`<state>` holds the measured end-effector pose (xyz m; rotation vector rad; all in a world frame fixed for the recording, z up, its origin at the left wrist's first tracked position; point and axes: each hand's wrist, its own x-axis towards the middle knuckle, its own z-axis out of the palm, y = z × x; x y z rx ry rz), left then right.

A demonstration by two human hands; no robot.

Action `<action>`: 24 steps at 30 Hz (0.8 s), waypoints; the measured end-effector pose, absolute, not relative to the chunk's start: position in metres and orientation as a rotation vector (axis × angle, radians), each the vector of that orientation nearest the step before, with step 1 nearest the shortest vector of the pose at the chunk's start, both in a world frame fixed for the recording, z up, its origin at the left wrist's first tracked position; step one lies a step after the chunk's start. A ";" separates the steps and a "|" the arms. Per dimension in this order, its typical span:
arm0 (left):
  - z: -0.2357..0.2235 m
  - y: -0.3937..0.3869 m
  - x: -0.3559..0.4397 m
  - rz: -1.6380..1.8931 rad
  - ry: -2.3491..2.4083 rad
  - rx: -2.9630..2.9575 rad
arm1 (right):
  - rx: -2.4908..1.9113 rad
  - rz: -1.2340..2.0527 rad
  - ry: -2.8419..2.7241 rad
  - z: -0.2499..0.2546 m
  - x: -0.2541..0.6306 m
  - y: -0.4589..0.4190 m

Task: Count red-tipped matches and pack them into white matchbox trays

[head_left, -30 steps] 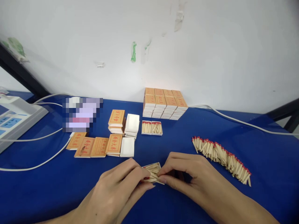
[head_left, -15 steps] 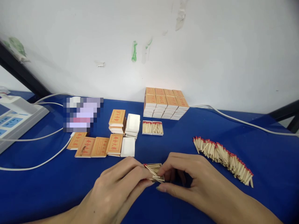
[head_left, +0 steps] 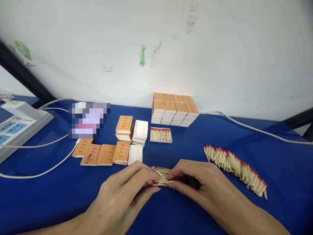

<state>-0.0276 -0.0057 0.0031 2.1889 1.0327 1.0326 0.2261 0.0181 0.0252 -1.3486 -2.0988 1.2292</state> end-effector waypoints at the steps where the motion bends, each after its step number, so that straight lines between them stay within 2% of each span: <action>1: 0.004 -0.006 -0.028 1.042 1.034 2.201 | -1.354 1.237 -2.090 0.025 0.227 0.018; 10: 0.005 -0.001 -0.024 1.134 1.058 2.213 | -1.414 1.347 -2.049 0.032 0.227 0.018; 18: 0.000 0.001 -0.022 1.146 1.058 2.222 | -1.399 1.243 -2.028 0.025 0.226 0.018; 24: -0.001 -0.003 -0.025 1.032 1.195 2.273 | -1.433 1.268 -1.960 0.028 0.222 0.017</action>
